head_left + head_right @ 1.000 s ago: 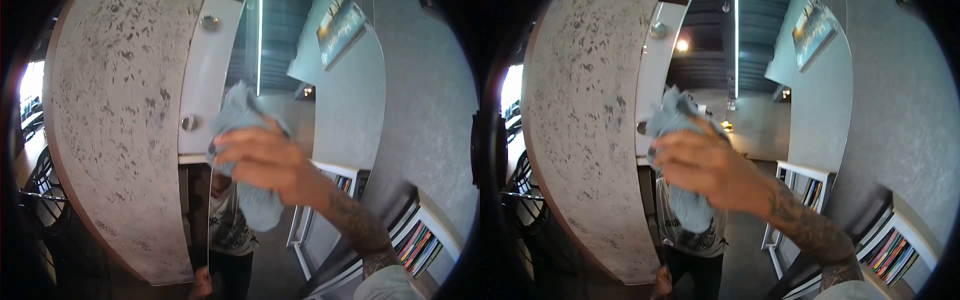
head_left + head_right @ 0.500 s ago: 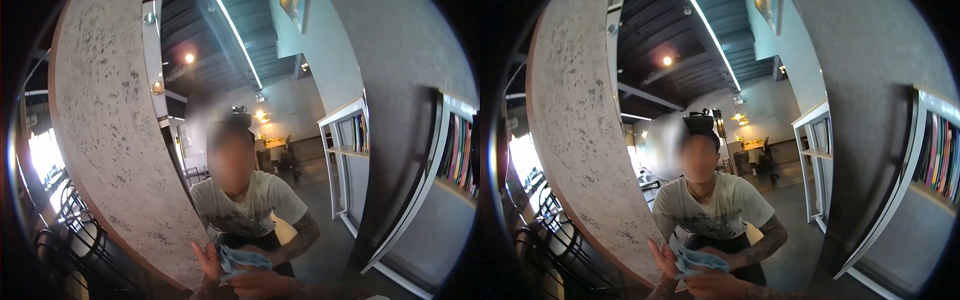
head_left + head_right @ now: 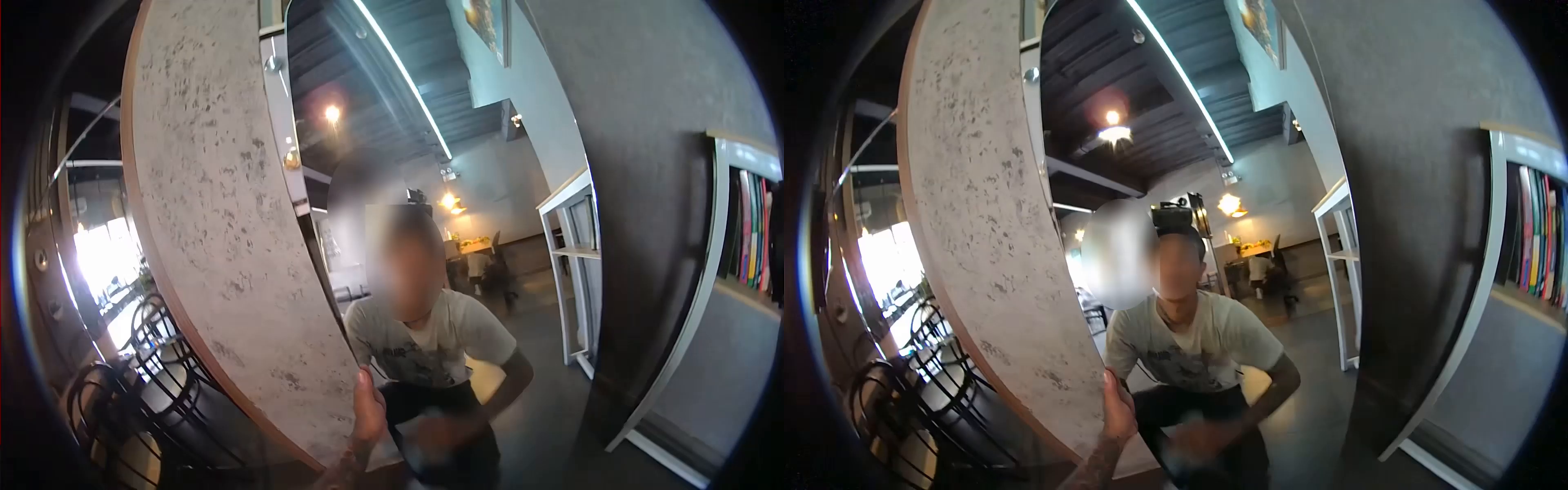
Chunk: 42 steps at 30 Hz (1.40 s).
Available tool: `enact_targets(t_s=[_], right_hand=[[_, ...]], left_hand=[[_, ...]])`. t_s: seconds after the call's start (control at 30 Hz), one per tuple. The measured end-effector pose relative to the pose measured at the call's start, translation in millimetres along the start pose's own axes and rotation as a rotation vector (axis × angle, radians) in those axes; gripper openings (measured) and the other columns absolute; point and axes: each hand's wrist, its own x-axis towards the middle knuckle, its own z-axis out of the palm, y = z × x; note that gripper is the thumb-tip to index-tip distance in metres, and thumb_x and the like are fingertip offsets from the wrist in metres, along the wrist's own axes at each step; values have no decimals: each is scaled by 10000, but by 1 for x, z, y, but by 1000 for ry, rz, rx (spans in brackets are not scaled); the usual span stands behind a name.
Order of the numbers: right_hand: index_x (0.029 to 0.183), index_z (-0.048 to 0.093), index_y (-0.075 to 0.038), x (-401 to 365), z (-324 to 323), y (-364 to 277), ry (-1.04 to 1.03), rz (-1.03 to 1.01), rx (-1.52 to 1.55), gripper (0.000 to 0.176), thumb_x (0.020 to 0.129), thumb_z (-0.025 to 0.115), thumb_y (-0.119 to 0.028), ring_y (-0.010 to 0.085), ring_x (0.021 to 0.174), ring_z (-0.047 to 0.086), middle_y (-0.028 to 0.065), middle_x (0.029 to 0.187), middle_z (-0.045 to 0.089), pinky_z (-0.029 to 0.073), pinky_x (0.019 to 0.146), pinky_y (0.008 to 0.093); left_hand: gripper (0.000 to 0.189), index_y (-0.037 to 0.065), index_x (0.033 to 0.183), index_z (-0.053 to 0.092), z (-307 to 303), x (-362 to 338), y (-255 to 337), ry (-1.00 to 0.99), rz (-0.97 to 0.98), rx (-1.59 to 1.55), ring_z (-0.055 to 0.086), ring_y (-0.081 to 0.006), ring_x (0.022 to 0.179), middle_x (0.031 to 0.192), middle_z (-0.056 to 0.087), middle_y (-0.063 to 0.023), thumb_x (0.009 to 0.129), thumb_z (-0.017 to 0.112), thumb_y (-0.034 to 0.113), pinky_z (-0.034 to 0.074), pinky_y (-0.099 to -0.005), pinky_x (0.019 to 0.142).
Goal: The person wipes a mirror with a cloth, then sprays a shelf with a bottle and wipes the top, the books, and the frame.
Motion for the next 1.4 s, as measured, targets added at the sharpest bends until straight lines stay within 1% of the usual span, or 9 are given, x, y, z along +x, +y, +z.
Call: enact_targets(t_s=[0.1, 0.13, 0.23, 0.33, 0.4, 0.43, 0.5, 0.77, 1.4], right_hand=[[1299, 633, -66, 149, -182, -148, 171, -400, -434, 362, 946, 620, -146, 250, 1105, 652, 122, 1189, 695, 524, 940, 400], [1303, 635, -63, 200, -243, -200, 270, -559, -553, 379, 930, 630, -131, 231, 1091, 660, 114, 1187, 701, 525, 936, 381], [1316, 642, -55, 323, -377, -330, 538, -932, -751, 434, 883, 658, -85, 173, 1047, 683, 90, 1182, 721, 527, 924, 323], [840, 664, -14, 368, -447, -383, 548, -887, -1004, 74, 766, 665, -6, 289, 867, 628, 127, 930, 660, 500, 769, 381], [1055, 671, -40, 359, -453, -337, 427, -785, -1041, 242, 812, 673, -42, 234, 961, 656, 118, 1085, 677, 508, 863, 351], [1270, 679, -65, 352, -451, -319, 303, -706, -1075, 411, 859, 681, -77, 178, 1055, 684, 109, 1241, 694, 517, 957, 321], [1164, 710, -96, 313, -398, -283, 348, -342, -433, 299, 875, 682, -167, 215, 1029, 681, 68, 1137, 710, 548, 902, 365], [1095, 710, -103, 139, -253, -127, 120, -514, -849, 219, 895, 624, -82, 319, 1278, 579, 126, 1377, 624, 449, 1094, 448], [1370, 521, -14, -92, -64, 43, -38, -190, -588, 399, 978, 502, -87, 265, 1241, 576, 151, 1417, 554, 442, 1049, 397]], left_hand=[[621, -12, 1481, 415, 9, -6, 24, 147, -446, 107, 345, -166, 1456, 1535, 441, -91, 1091, 374, 469, 182, -329, 1231], [638, 25, 1496, 425, -1, -2, 10, -9, -264, 108, 274, -80, 1040, 1192, 380, 24, 1082, 384, 509, 178, -258, 877], [677, 46, 1526, 405, -7, 0, 6, -101, -147, 147, 269, 13, 657, 967, 455, 154, 1074, 386, 549, 231, -166, 557], [703, 15, 1552, 320, 3, -8, 17, -102, -193, 163, 233, -105, 1241, 1444, 357, -5, 1079, 353, 535, 143, -267, 1022], [707, -1, 1563, 279, 3, -8, 16, -83, -217, 154, 216, -162, 1524, 1636, 294, -83, 1084, 347, 515, 97, -316, 1247], [702, -3, 1564, 277, -2, -5, 10, -59, -201, 130, 219, -161, 1523, 1636, 295, -80, 1085, 357, 504, 99, -312, 1247], [689, 15, 1504, 419, -9, -3, 2, -84, -126, 129, 365, 17, 901, 1341, 491, 90, 1067, 411, 548, 277, -126, 782], [616, -97, 1462, 386, -22, 7, -16, -117, 10, 34, 294, -150, 1481, 1552, 403, -129, 1107, 365, 407, 183, -299, 1240], [728, -57, 1570, 171, -10, 8, -4, -142, 14, -6, 171, -187, 1538, 1656, 200, -157, 1088, 432, 423, 98, -335, 1270]])
